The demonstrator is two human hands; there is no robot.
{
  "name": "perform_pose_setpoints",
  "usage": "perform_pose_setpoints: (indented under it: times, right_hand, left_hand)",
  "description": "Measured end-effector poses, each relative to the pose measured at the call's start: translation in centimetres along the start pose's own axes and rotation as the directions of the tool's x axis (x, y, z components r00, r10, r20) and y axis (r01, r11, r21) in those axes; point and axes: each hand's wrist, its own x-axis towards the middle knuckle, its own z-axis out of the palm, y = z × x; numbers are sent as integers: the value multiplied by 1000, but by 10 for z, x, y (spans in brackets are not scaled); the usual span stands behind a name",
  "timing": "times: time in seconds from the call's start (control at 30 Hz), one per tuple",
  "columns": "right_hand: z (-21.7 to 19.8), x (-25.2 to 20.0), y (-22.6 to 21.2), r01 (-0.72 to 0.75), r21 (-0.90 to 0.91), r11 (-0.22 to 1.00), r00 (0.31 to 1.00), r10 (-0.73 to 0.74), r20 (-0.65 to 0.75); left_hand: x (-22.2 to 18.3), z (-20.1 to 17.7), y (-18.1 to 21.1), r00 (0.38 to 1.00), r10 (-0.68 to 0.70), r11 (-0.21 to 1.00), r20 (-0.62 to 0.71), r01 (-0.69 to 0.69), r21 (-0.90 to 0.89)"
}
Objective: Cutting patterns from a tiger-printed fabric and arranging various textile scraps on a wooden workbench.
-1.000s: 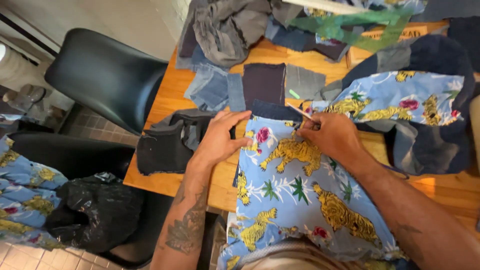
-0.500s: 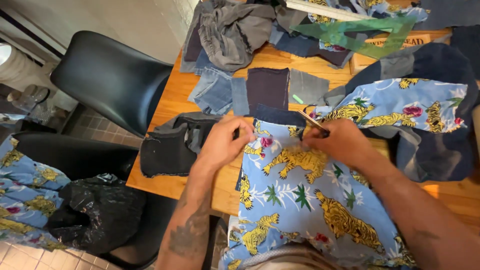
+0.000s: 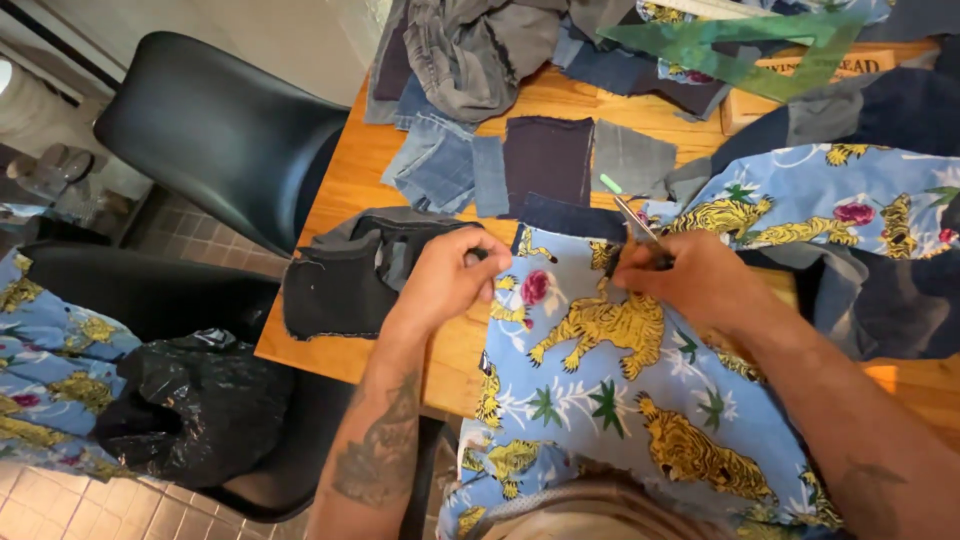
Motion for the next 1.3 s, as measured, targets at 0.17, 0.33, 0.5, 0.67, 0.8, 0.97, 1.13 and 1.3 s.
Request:
perform_pose_setpoints:
  times: [0.17,0.33,0.5,0.67,0.8,0.97,1.13,1.3]
  right_hand:
    - [14,27,32,34,164,986,985,-5,-170]
    - [18,35,37,25,-110,994,980,-46,-196]
    - [22,42,40,-18,-240,971,979,-32,-203]
    - [14,28,17,-27,-222,975,985,-12,-170]
    - [15,50,32,-24,-217,976,985,-14,-170]
    - [15,51,30,-66,-250,966,987,26,-160]
    - [13,49,26,-64,-207,976,989,35,-140]
    - [13,49,20,-66,-263,963,991,33,-127]
  left_hand:
    - [35,16,-40,989,-95,995,-117,97,11]
    - [47,22,-39,982,-62,972,-179,100,212]
    - [54,27,-47,978,76,903,-193,15,429]
    - [41,28,-28,973,59,904,-222,42,426]
    - [43,24,-30,976,73,901,-204,23,434]
    - [42,19,-27,972,40,930,-230,48,364]
    - [39,18,-19,975,72,913,-212,21,407]
    - [41,18,-22,973,8,928,-231,79,364]
